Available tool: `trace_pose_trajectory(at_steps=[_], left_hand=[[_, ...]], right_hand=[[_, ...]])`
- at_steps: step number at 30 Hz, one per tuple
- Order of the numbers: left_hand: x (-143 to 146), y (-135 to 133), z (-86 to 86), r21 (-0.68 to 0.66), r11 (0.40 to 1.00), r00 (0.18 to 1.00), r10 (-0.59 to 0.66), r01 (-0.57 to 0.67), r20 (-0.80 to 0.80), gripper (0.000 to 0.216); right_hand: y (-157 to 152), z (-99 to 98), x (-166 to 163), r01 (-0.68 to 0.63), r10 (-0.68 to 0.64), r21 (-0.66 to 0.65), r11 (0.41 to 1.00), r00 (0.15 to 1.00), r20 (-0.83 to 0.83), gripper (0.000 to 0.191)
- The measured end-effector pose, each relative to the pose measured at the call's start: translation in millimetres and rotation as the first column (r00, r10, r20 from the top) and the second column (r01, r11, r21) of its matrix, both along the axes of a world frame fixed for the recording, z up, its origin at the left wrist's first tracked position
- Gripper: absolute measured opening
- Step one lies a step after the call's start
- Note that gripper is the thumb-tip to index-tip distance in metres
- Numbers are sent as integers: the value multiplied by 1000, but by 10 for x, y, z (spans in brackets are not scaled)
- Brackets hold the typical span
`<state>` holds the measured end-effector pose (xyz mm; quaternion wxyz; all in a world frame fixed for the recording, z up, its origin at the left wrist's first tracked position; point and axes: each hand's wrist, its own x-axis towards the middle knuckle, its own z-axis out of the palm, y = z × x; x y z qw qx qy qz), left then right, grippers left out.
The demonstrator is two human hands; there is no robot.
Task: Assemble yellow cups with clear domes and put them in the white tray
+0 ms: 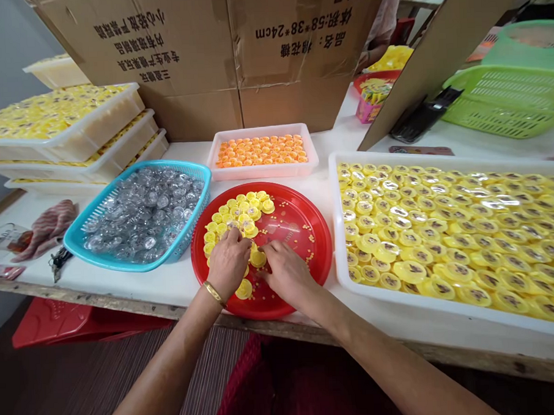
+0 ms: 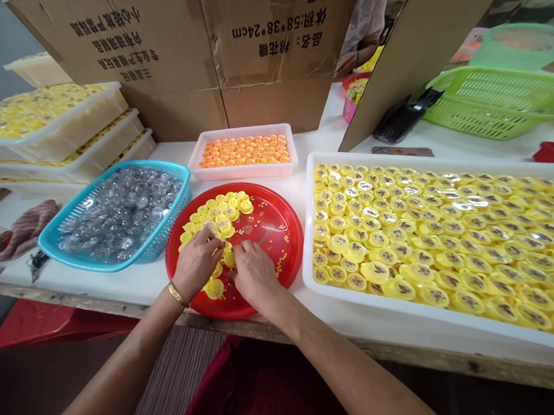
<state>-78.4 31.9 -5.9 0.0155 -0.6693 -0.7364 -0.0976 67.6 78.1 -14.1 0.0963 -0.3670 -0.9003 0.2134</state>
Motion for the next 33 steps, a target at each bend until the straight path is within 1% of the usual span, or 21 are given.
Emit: trace_pose_trajectory(at_steps=[4, 6, 8, 11, 13, 15, 17, 18, 21, 23, 25, 27, 29, 31, 33], left_hand=[[-37, 11, 0, 15, 1000, 998, -1, 0, 68, 20], [-46, 18, -11, 18, 1000, 998, -4, 3, 69, 19], [-53, 22, -22, 23, 1000, 999, -10, 9, 54, 21], [-43, 4, -13, 79, 997, 997, -22, 16, 80, 22], [6, -26, 17, 146, 989, 978, -43, 13, 204, 18], [108, -62, 59, 175, 985, 910, -79, 7, 407, 15], [255, -91, 96, 149, 989, 811, -93, 7, 578, 13], [335, -98, 108, 126, 992, 772, -84, 5, 630, 11], [528, -85, 111, 56, 998, 706, -21, -27, 708, 5], [585, -62, 100, 9, 1000, 657, 11, -27, 754, 2], [585, -48, 94, -14, 1000, 629, 8, 5, 778, 6], [553, -58, 94, -17, 999, 647, -9, 34, 762, 9], [512, -93, 93, -25, 999, 697, -11, 41, 717, 12], [479, -140, 82, -35, 999, 741, 7, 22, 671, 11], [470, -179, 62, -22, 1000, 737, 29, -20, 675, 7]], right_hand=[[36, -27, -37, -2, 2, 6, 1000, 1000, -3, 14], [50, -39, 6, 12, -12, 14, 1000, 999, -31, 12], [64, -41, 90, 57, -56, 9, 998, 994, -89, 15], [66, -25, 264, 165, -181, -87, 982, 958, -222, 16], [47, -18, 371, 207, -247, -161, 965, 923, -294, 16], [13, -28, 443, 221, -264, -160, 962, 903, -338, 16], [-27, -55, 475, 217, -230, -75, 973, 900, -370, 17], [-47, -73, 479, 213, -204, -20, 977, 901, -383, 19], [-93, -123, 484, 198, -134, 118, 973, 902, -409, 30], [-107, -144, 501, 195, -113, 162, 967, 903, -414, 34], [-109, -153, 531, 189, -97, 182, 965, 902, -422, 34], [-105, -155, 560, 185, -83, 199, 962, 897, -435, 34], [-97, -154, 575, 195, -80, 213, 957, 887, -455, 34], [-89, -153, 573, 215, -89, 211, 954, 870, -484, 32], [-85, -153, 558, 227, -97, 197, 954, 853, -513, 30]])
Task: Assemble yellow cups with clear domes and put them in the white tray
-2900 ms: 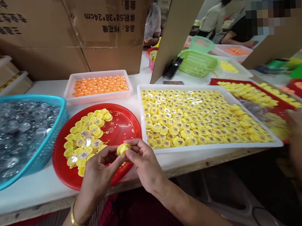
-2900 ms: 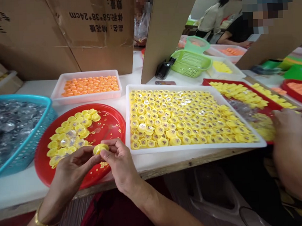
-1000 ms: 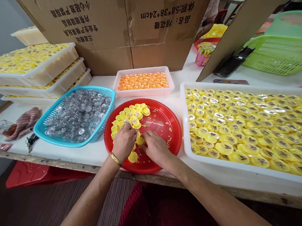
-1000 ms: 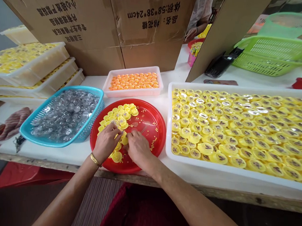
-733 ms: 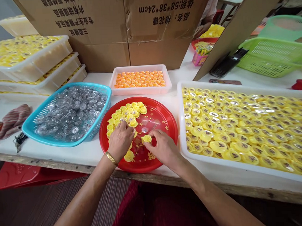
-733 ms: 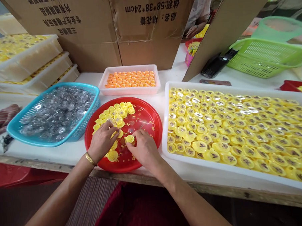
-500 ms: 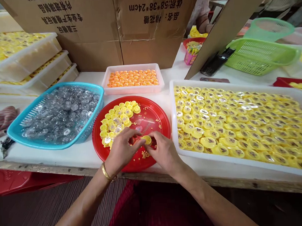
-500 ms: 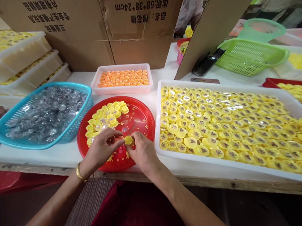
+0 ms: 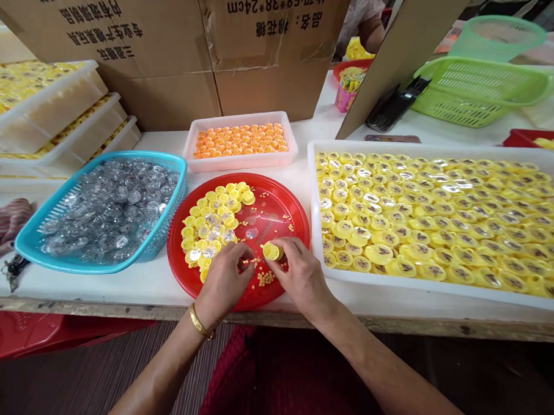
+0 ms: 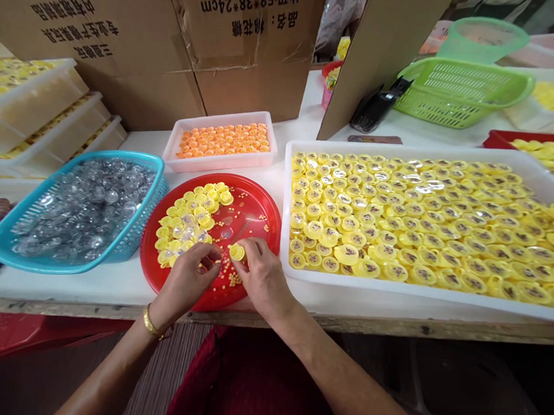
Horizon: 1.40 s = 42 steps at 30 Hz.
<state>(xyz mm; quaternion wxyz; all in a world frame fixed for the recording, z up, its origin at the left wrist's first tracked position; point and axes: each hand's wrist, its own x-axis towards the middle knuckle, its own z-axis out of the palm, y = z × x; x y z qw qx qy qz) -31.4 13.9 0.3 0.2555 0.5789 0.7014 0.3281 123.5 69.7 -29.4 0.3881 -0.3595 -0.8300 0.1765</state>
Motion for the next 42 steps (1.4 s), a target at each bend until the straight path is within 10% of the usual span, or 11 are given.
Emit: trace_pose_trajectory(at_steps=[15, 26, 35, 42], left_hand=[[41, -35, -50, 64, 997, 995, 55, -50, -78, 12], [65, 32, -111, -41, 999, 943, 15, -2, 332, 7], [-25, -107, 27, -29, 999, 999, 16, -17, -32, 10], [-409, -152, 72, 146, 971, 900, 232, -190, -369, 12]], right_hand=[[-37, -62, -61, -29, 28, -27, 999, 999, -43, 24], [-40, -95, -57, -35, 29, -71, 997, 996, -86, 23], [-26, -73, -51, 11, -60, -265, 964, 982, -180, 14], [-75, -4, -63, -185, -52, -628, 756, 939, -340, 31]])
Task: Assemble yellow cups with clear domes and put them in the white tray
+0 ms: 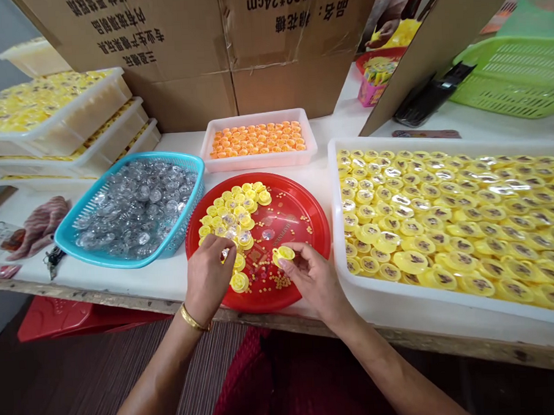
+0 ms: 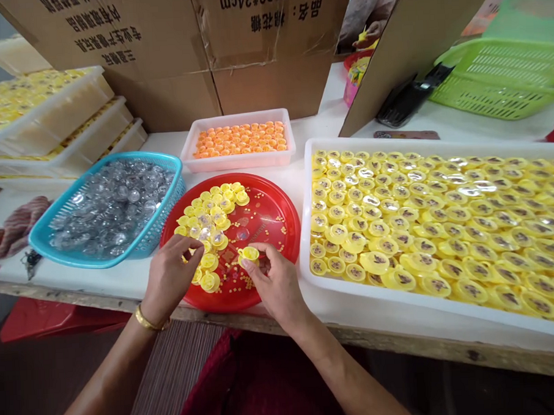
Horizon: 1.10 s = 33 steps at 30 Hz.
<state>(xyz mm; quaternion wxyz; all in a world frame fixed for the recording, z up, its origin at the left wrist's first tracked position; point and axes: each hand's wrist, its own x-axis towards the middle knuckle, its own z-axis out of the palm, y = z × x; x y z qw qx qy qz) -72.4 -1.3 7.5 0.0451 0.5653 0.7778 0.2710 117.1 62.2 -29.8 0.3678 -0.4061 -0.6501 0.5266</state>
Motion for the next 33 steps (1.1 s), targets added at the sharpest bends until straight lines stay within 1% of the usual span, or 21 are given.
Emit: trace_pose_trajectory(at_steps=[2, 5, 7, 9, 11, 13, 15, 16, 17, 19, 21, 23, 26, 28, 29, 30, 31, 32, 33], left_hand=[[-63, 22, -12, -1, 1000, 997, -9, 9, -75, 11], [-31, 114, -61, -51, 994, 980, -99, 92, -174, 12], [29, 210, -102, -96, 991, 957, -119, 96, -266, 15], [77, 312, -137, -133, 988, 932, -117, 75, -344, 17], [100, 393, -157, -173, 983, 914, -121, 57, -388, 17], [110, 439, -156, -208, 977, 910, -124, 43, -397, 19], [127, 456, -140, -208, 978, 918, -110, 31, -381, 18], [144, 463, -131, -196, 980, 922, -116, 44, -370, 16], [168, 472, -125, -184, 980, 921, -139, 75, -363, 15], [236, 509, -127, -187, 967, 900, -233, 174, -369, 15], [319, 576, -154, -234, 938, 859, -332, 256, -391, 19], [392, 657, -193, -280, 917, 831, -382, 285, -404, 21], [438, 744, -220, -292, 902, 828, -415, 319, -377, 21], [415, 742, -191, -231, 914, 874, -393, 335, -286, 20], [391, 718, -162, -174, 925, 910, -367, 336, -192, 19], [363, 681, -126, -108, 938, 940, -336, 329, -56, 17], [334, 631, -87, -39, 950, 945, -303, 310, 121, 15], [309, 572, -48, 17, 958, 907, -276, 285, 319, 14], [291, 510, -12, 52, 963, 825, -254, 264, 505, 14]], right_hand=[[-7, 12, -17, 0, 0, 11, 1000, 1000, -1, 31], [-7, -3, -33, 34, -41, 130, 991, 998, 54, 29], [-1, -26, -32, 50, -68, 207, 977, 995, 80, 27], [10, -49, -26, 68, -91, 242, 968, 992, 84, 27], [22, -64, -22, 81, -103, 238, 968, 991, 82, 27], [31, -75, -21, 90, -108, 214, 973, 992, 71, 27], [35, -88, -24, 103, -115, 189, 977, 992, 53, 27], [36, -95, -27, 112, -121, 179, 977, 992, 42, 27], [35, -104, -30, 120, -127, 169, 978, 991, 32, 28], [34, -119, -36, 136, -139, 153, 979, 990, 9, 28], [31, -127, -39, 149, -149, 131, 980, 989, -10, 29], [28, -128, -38, 160, -158, 108, 981, 987, -21, 28], [16, -126, -31, 178, -175, 94, 979, 984, -41, 26], [4, -125, -23, 193, -187, 99, 976, 980, -66, 26], [-2, -123, -18, 198, -191, 99, 975, 978, -80, 26], [-7, -117, -14, 198, -189, 96, 976, 978, -91, 27], [-10, -108, -11, 191, -183, 86, 978, 978, -102, 28], [-11, -93, -10, 183, -174, 69, 981, 978, -117, 29], [-9, -73, -12, 174, -166, 46, 984, 977, -136, 31]])
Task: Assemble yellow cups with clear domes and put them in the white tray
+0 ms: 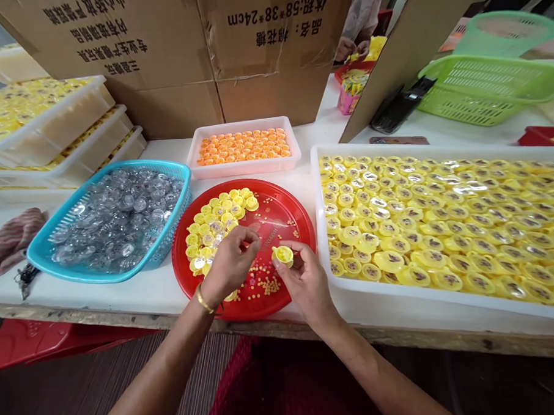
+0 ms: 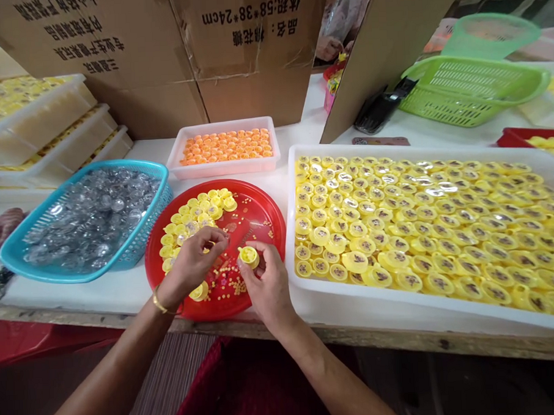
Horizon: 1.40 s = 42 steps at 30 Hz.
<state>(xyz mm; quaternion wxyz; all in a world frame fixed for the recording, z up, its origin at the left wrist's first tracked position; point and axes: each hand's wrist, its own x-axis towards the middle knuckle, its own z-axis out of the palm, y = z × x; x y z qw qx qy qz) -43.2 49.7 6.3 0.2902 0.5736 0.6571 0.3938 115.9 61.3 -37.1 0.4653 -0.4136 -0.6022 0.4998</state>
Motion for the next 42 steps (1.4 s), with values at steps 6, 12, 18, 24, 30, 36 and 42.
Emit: trace_pose_trajectory(at_steps=[6, 12, 18, 24, 30, 36, 42], left_hand=[[57, -271, 64, -144, 988, 742, 61, 48, 668, 24], [216, -344, -10, -86, 996, 674, 56, 11, 736, 19], [372, -342, -100, -50, 985, 664, 149, -165, 733, 27], [384, -389, -144, -7, 973, 750, 182, -230, 636, 16], [279, -438, -102, -10, 940, 799, 295, -341, 523, 14], [246, -449, 124, -202, 950, 533, 302, -240, 790, 21], [397, -411, 58, -230, 938, 454, 328, -258, 828, 22]], right_hand=[[29, 150, -64, 7, -9, -16, 1000, 996, -92, 34], [6, 128, -92, 27, -27, -4, 1000, 998, -62, 29], [-19, 115, -89, 26, -26, -10, 1000, 999, -37, 26], [-45, 148, -90, -15, 13, -36, 999, 997, -75, 27], [-9, 133, -60, -40, 29, -83, 996, 991, -128, 30], [-19, 147, -82, -94, 78, -116, 989, 987, -140, 28], [-108, 97, -145, -25, 23, -72, 997, 1000, -18, 22]])
